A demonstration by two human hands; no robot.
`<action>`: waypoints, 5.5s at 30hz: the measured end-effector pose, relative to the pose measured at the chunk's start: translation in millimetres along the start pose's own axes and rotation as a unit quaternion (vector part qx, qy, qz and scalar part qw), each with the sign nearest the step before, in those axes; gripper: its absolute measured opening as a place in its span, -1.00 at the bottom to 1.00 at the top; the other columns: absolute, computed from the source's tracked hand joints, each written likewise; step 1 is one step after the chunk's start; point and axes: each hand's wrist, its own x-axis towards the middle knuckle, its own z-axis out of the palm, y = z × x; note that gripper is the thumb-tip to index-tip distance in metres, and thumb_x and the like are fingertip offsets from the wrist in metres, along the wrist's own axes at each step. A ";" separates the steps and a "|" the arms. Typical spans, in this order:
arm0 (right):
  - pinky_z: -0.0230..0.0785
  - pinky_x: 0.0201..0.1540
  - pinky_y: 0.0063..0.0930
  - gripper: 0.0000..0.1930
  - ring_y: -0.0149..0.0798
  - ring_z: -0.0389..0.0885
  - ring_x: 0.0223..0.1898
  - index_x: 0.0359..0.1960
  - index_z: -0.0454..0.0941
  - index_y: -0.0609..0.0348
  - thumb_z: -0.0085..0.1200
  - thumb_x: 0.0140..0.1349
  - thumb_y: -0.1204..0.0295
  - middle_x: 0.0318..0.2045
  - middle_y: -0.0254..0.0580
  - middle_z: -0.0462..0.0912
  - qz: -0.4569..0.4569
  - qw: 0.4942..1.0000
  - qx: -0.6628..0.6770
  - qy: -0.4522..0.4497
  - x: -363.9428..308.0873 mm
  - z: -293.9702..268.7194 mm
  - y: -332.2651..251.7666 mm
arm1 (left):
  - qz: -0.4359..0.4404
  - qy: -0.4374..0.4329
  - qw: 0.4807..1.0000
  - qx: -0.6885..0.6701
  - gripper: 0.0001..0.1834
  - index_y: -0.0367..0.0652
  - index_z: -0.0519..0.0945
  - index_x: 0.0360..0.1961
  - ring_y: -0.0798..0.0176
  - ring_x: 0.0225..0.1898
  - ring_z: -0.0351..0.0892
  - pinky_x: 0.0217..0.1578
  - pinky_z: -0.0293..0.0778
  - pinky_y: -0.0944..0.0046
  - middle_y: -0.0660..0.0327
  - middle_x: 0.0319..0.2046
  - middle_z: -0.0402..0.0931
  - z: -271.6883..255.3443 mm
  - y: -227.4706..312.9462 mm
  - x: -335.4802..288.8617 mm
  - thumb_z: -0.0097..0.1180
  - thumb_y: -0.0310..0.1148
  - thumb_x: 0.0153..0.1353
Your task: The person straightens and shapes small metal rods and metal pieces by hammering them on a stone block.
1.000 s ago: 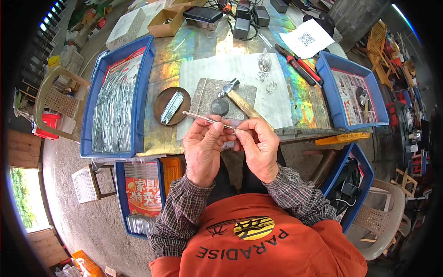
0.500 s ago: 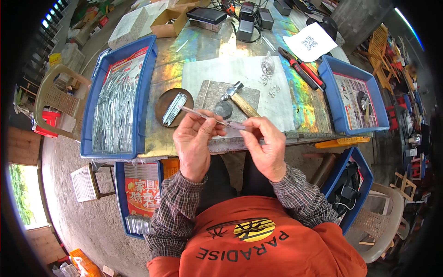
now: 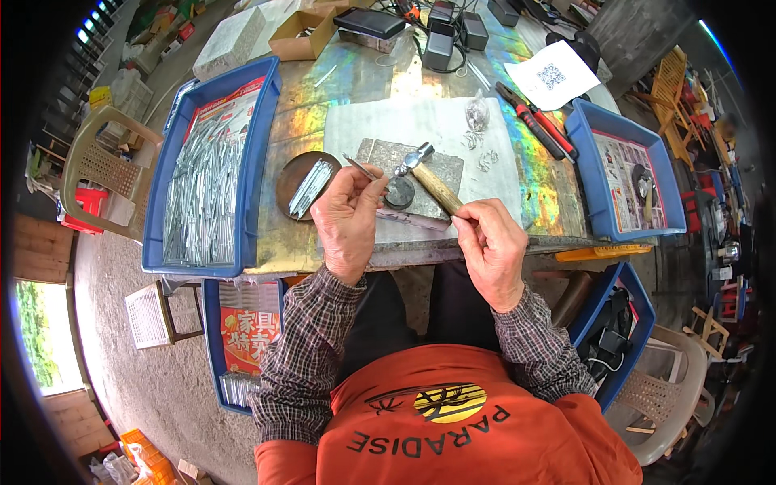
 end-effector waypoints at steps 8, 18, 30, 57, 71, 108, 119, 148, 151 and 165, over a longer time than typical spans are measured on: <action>0.33 -0.52 -0.41 -0.86 -0.20 0.52 -0.56 -0.40 0.49 0.24 0.15 0.01 0.68 -0.50 -0.16 0.51 0.010 1.000 0.019 -0.004 -1.2 1.6 3.0 | 0.003 0.001 1.000 0.011 -0.91 -0.33 0.55 -0.28 0.51 -0.46 0.49 -0.41 0.40 0.54 0.28 -0.49 0.54 2.2 2.3 -0.7 0.13 -0.60 0.18; 0.34 -0.52 -0.38 -0.79 -0.18 0.53 -0.55 -0.25 0.51 0.22 0.17 0.04 0.62 -0.50 -0.17 0.50 -0.053 0.997 0.014 -0.056 34.1 5.2 -7.7 | 0.167 -0.021 0.969 0.179 -0.84 -0.29 0.58 -0.30 0.22 -0.45 0.57 -0.41 0.45 0.33 0.09 -0.45 0.57 -0.1 -0.4 0.0 0.19 -0.63 0.03; 0.40 -0.46 -0.42 -0.80 -0.12 0.56 -0.49 -0.27 0.51 0.27 0.18 0.04 0.61 -0.47 -0.16 0.55 -0.161 0.981 0.052 -0.090 60.9 38.9 -18.7 | 0.177 0.018 0.957 0.228 -0.77 -0.22 0.58 -0.27 0.09 -0.46 0.56 -0.44 0.45 0.28 0.09 -0.47 0.56 4.1 3.1 -5.5 0.18 -0.63 -0.01; 0.38 -0.40 -0.25 -0.68 -0.08 0.50 -0.41 -0.17 0.48 0.27 0.11 -0.04 0.58 -0.43 -0.11 0.43 -0.010 0.947 -0.289 -0.136 -0.3 -1.7 12.6 | 0.178 0.036 0.969 0.169 -0.85 -0.27 0.59 -0.33 0.19 -0.47 0.58 -0.43 0.47 0.32 0.09 -0.45 0.59 9.1 -0.3 -6.5 0.19 -0.64 0.02; 0.37 -0.49 -0.44 -0.80 -0.16 0.53 -0.56 -0.21 0.50 0.30 0.15 0.14 0.50 -0.53 -0.12 0.53 -0.037 0.994 -0.038 -0.093 12.2 -43.1 -38.9 | 0.181 0.060 0.961 0.203 -0.87 -0.28 0.58 -0.36 0.16 -0.46 0.56 -0.42 0.42 0.29 0.08 -0.49 0.56 10.1 1.5 -9.6 0.19 -0.63 0.01; 0.31 -0.44 -0.22 -0.67 -0.05 0.48 -0.47 -0.12 0.46 0.26 0.15 0.03 0.60 -0.51 -0.08 0.43 -0.059 0.977 -0.203 -0.007 -8.8 -9.5 16.2 | -0.103 0.029 0.968 -0.228 -0.85 -0.38 0.52 -0.25 0.33 -0.40 0.58 -0.33 0.58 0.37 0.06 -0.33 0.58 -18.3 9.9 -8.8 0.14 -0.50 0.22; 0.36 -0.31 -0.23 -0.54 -0.01 0.45 -0.29 -0.02 0.43 0.24 0.19 -0.04 0.60 -0.30 -0.02 0.44 -0.060 0.975 -0.210 -0.028 -14.5 8.5 14.0 | -0.093 0.037 0.978 -0.183 -0.86 -0.39 0.53 -0.24 0.35 -0.42 0.57 -0.34 0.54 0.38 0.09 -0.37 0.59 -24.6 6.6 -23.5 0.13 -0.53 0.21; 0.25 -0.53 -0.64 -0.71 -0.54 0.37 -0.57 -0.07 0.49 0.26 0.15 0.14 0.60 -0.52 -0.31 0.48 0.113 0.950 0.218 -0.193 -1.8 28.7 -29.1 | 0.149 -0.006 0.939 0.312 -0.82 -0.31 0.61 -0.30 -0.01 -0.36 0.56 -0.33 0.45 0.19 0.02 -0.41 0.55 -62.2 8.2 -42.5 0.12 -0.65 0.02; 0.25 -0.54 -0.64 -0.69 -0.54 0.37 -0.57 -0.06 0.49 0.27 0.15 0.13 0.60 -0.50 -0.31 0.48 0.142 0.951 0.216 -0.172 -3.8 24.5 -26.7 | 0.155 0.035 0.906 0.391 -0.84 -0.30 0.61 -0.30 0.01 -0.34 0.56 -0.33 0.45 0.18 0.06 -0.39 0.55 -85.0 -13.5 -23.1 0.13 -0.59 0.03; 0.27 -0.51 -0.59 -0.85 -0.44 0.44 -0.55 -0.24 0.55 0.32 0.12 0.13 0.62 -0.51 -0.23 0.50 0.107 0.959 0.134 -0.225 -15.5 16.1 -18.7 | 0.164 0.041 0.812 0.558 -0.87 -0.12 0.58 -0.38 0.05 -0.41 0.52 -0.43 0.45 0.10 0.16 -0.47 0.43 -87.0 -36.7 -10.9 0.18 -0.49 -0.03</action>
